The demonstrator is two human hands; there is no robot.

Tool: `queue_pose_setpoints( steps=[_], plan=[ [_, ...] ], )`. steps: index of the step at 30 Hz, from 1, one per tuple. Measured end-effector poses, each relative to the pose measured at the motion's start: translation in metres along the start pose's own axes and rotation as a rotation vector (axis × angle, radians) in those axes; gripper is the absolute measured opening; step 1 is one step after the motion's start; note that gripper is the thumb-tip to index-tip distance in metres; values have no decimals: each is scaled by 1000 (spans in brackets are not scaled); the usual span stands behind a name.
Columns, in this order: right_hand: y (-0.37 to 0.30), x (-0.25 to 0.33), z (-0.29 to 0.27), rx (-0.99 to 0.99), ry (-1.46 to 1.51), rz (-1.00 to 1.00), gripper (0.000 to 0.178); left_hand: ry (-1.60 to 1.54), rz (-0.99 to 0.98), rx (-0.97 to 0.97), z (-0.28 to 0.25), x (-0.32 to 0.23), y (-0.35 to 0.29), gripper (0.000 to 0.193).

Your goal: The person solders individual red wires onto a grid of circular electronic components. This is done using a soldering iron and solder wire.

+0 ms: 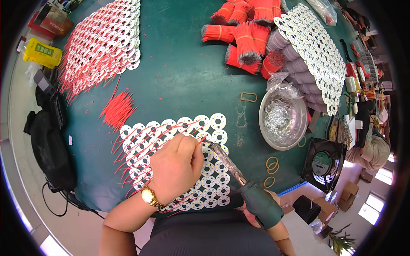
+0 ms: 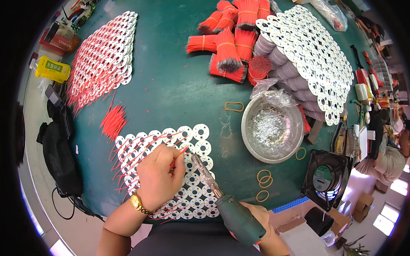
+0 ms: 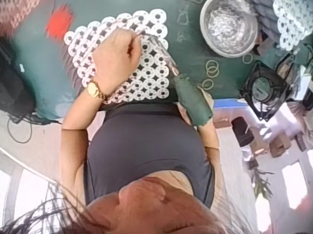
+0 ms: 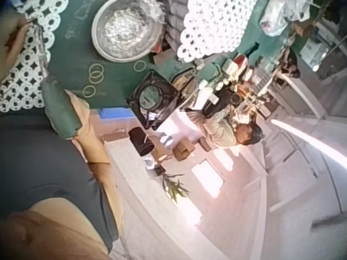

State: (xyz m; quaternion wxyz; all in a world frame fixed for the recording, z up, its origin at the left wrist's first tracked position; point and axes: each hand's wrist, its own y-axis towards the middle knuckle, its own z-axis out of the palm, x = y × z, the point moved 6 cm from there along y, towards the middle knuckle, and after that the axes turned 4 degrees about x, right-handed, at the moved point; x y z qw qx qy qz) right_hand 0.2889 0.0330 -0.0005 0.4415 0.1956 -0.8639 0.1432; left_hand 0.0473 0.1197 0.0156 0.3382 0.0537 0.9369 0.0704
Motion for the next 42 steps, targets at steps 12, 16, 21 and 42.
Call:
queue_pose_setpoints(
  steps=[12, 16, 21, 42],
  plan=[
    [-3, -1, -1, 51, 131, 320, 34, 32, 6, 2, 1, -1, 0, 12],
    [14, 20, -9, 48, -117, 63, 22, 39, 7, -4, 1, 0, -1, 12],
    [8, 12, -7, 105, -110, 61, 45, 40, 10, -9, 1, 0, -1, 12],
    [16, 24, -12, 88, -114, -91, 37, 54, 24, -8, 1, 1, -1, 13]
  ],
)
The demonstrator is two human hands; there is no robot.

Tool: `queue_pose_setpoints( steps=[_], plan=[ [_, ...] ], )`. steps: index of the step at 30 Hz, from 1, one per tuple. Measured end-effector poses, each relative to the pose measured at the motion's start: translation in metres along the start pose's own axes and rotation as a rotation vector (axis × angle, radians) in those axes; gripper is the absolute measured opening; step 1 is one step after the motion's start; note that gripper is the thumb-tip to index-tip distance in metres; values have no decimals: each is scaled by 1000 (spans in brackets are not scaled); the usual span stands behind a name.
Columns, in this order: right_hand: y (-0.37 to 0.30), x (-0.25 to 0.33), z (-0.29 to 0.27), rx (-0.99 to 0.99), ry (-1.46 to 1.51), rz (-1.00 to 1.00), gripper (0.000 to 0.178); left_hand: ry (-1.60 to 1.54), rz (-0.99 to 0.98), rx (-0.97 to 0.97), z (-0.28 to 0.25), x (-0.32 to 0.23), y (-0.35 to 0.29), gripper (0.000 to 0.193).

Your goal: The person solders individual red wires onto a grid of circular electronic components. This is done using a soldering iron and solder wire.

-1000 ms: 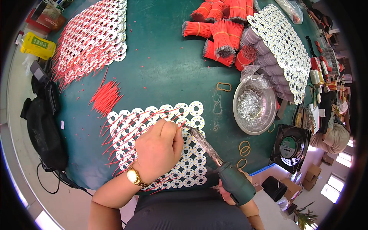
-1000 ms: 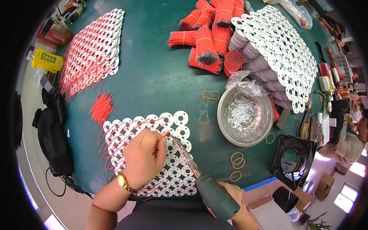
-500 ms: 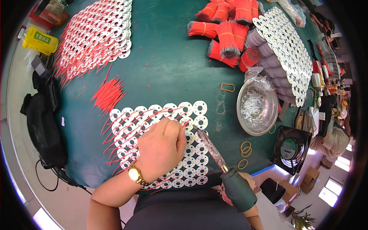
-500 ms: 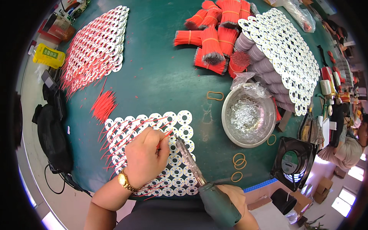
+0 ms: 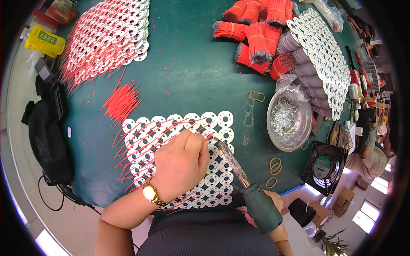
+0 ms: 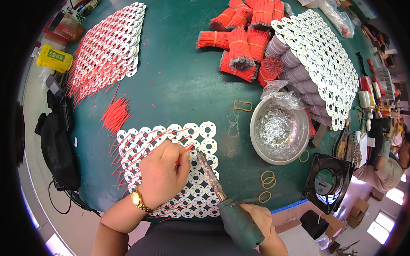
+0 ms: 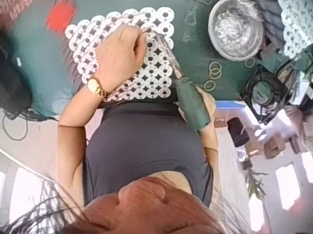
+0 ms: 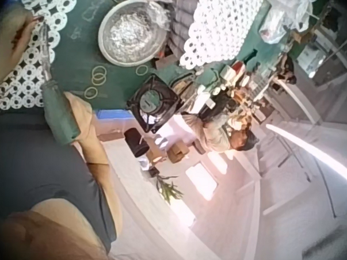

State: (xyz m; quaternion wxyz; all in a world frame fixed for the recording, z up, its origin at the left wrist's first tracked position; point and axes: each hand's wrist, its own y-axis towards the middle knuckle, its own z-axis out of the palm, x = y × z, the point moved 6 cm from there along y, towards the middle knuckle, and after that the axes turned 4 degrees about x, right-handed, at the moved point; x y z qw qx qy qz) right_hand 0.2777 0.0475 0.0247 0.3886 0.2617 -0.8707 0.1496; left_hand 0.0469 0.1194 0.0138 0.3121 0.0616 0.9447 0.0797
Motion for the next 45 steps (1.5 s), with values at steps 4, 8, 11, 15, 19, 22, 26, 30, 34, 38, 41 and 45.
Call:
queue_pose_setpoints(
  steps=[4, 8, 11, 15, 19, 22, 26, 30, 34, 38, 41, 45],
  plan=[
    [-1, -2, 2, -5, 38, 32, 38, 3, -1, 0, 1, -1, 0, 13],
    [6, 6, -1, -21, -15, -4, 37, -15, 1, -10, -2, 0, 0, 13],
    [3, 5, -2, 7, 59, -19, 31, -21, 3, -8, -1, -1, 0, 13],
    [2, 1, 0, 46, -21, 88, 29, -25, 9, -10, -1, -1, 0, 13],
    [-1, -1, 2, 62, -55, 74, 30, -22, 16, -15, 0, 0, 0, 13],
    [3, 0, 2, 82, -65, 85, 30, -6, 15, -14, 0, 1, 0, 13],
    [4, 0, 0, 5, -29, 84, 32, -17, 12, -8, 1, 1, 0, 12],
    [-4, -7, 3, 49, 0, 100, 36, -28, 28, -20, 0, 1, 0, 11],
    [-9, -7, 5, 49, 39, 82, 37, -38, 30, -28, -1, 0, 0, 11],
    [0, 0, 2, 71, 5, 47, 39, -37, 26, -30, -1, 0, -1, 11],
    [-1, -2, 1, 87, 19, 106, 39, -29, 30, -36, -1, 0, -1, 11],
    [-19, -15, 7, 89, 120, 233, 40, 15, 33, 7, 2, 1, -2, 15]
  ],
)
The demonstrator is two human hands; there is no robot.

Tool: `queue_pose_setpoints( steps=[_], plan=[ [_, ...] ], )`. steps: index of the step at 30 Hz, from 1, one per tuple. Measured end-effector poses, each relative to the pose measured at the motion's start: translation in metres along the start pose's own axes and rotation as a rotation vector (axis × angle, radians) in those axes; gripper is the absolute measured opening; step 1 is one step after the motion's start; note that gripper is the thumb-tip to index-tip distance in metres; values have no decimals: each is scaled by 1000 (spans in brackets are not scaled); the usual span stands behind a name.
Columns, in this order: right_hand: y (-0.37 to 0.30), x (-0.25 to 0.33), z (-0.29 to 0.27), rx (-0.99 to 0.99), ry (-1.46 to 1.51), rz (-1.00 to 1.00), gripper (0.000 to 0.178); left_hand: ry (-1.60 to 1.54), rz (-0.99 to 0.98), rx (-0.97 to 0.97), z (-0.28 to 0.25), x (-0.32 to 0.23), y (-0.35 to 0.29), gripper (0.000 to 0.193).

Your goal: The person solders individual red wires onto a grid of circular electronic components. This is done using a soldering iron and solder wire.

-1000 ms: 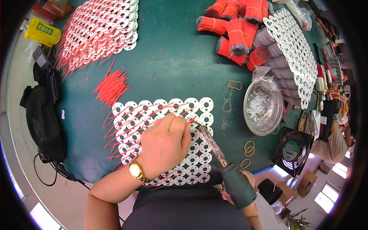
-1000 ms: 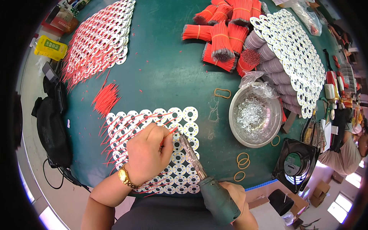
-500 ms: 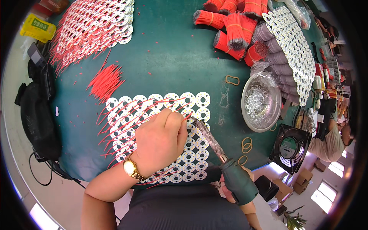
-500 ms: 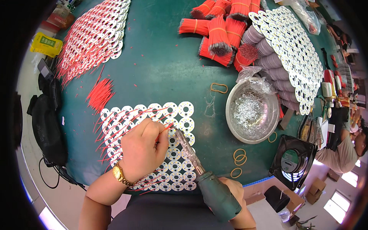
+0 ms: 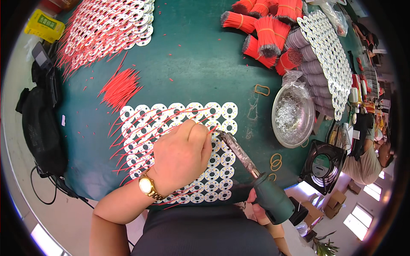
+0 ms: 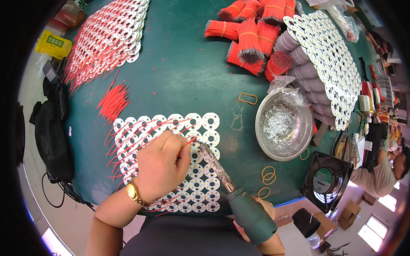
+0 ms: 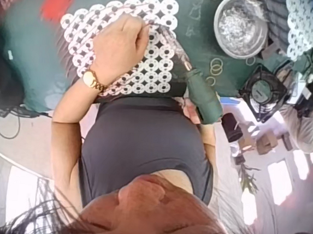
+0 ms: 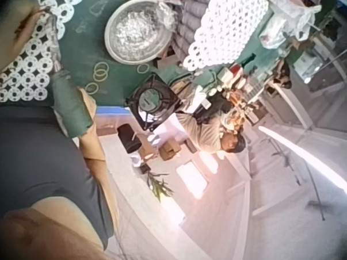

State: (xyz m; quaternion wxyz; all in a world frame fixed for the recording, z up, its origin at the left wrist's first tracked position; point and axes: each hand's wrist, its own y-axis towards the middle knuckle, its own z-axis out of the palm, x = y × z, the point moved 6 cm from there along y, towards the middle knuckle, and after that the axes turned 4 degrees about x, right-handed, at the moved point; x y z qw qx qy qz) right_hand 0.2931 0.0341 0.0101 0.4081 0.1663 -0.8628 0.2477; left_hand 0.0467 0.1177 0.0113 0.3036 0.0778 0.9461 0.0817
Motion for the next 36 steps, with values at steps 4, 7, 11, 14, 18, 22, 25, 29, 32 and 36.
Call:
queue_pose_setpoints(
  steps=[4, 7, 11, 14, 18, 22, 25, 29, 32, 36],
  plan=[
    [-5, -10, 2, -9, 111, 124, 43, -6, 2, -6, -1, -1, 0, 15],
    [-2, -7, 0, 25, 36, 93, 42, 3, -4, -6, 0, 0, 0, 15],
    [-7, -7, 5, -45, 88, 44, 37, 9, -5, -11, -1, 0, 1, 15],
    [-8, -10, 3, -140, 570, 204, 33, -46, 2, -46, -2, 0, 1, 13],
    [-6, -5, 6, -160, 587, 228, 75, 1, 24, 17, -4, -4, 0, 12],
    [3, -1, 10, -76, 611, 247, 79, 48, 119, -23, -11, -14, -4, 13],
    [5, -7, 13, -27, 564, 176, 75, 135, 221, -10, -13, -23, -5, 18],
    [5, -11, 18, -36, 570, 148, 69, 184, 209, 49, -10, -26, -10, 19],
    [4, -8, 19, 27, 472, 33, 65, 140, 204, 68, -7, -24, -11, 19],
    [8, -13, 16, 17, 251, 84, 42, 149, 211, 67, -6, -25, -11, 18]
  ],
)
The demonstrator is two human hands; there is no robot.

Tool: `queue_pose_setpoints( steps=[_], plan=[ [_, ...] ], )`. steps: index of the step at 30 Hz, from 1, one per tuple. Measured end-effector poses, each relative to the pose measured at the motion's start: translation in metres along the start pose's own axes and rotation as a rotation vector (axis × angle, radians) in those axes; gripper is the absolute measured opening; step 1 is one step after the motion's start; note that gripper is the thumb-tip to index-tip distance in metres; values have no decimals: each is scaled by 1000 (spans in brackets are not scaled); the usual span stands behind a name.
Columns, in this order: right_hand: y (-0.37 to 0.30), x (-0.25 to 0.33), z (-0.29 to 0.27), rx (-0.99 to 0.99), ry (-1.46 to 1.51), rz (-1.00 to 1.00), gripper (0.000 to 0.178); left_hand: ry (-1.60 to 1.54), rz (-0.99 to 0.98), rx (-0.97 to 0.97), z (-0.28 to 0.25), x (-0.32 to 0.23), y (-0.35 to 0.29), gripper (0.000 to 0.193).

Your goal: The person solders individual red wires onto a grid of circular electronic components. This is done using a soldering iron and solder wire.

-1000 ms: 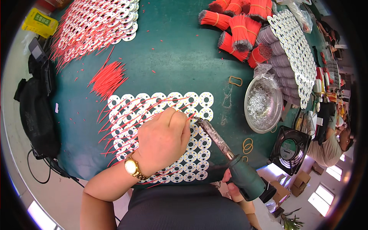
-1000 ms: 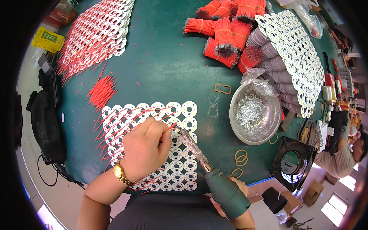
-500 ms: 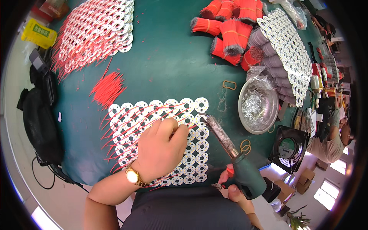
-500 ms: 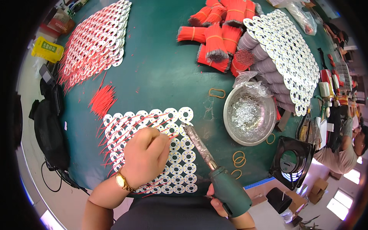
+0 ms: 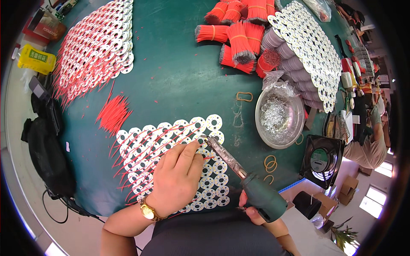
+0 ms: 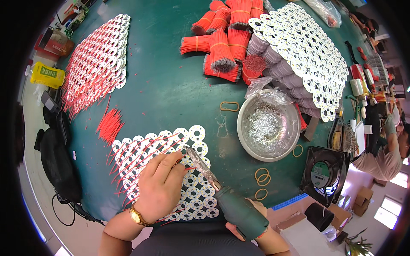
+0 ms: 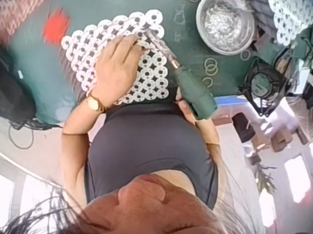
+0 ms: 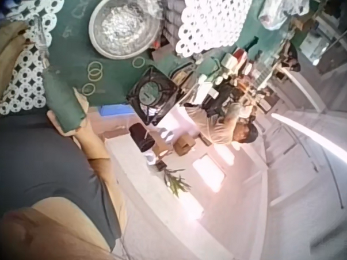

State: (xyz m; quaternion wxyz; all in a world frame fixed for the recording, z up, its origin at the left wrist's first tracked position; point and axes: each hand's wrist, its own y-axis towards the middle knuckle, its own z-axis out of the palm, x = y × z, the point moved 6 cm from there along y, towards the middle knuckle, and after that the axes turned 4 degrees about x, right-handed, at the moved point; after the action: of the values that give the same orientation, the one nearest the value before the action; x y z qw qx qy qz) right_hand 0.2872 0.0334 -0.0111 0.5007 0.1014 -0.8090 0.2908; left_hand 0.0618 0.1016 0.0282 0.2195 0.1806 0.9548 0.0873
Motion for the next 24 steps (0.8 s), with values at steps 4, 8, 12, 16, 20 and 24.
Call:
queue_pose_setpoints(
  steps=[4, 8, 12, 16, 20, 24],
  plan=[
    [6, 12, -1, -20, -172, -244, 53, 0, 4, 7, -1, 0, 1, 19],
    [3, 7, 0, -4, -184, -219, 54, -23, 15, -4, -1, 1, 1, 21],
    [5, 10, 1, 28, -251, -240, 54, -31, -4, -1, 0, 2, 2, 21],
    [4, 10, 1, 35, -221, -228, 51, -34, -2, 5, -3, 2, 3, 21],
    [0, 1, 4, 5, -108, -113, 47, -32, 2, 2, -2, 2, 3, 21],
    [4, 10, 2, -4, -153, -169, 45, -12, 11, 11, -2, 3, 1, 22]
  ],
)
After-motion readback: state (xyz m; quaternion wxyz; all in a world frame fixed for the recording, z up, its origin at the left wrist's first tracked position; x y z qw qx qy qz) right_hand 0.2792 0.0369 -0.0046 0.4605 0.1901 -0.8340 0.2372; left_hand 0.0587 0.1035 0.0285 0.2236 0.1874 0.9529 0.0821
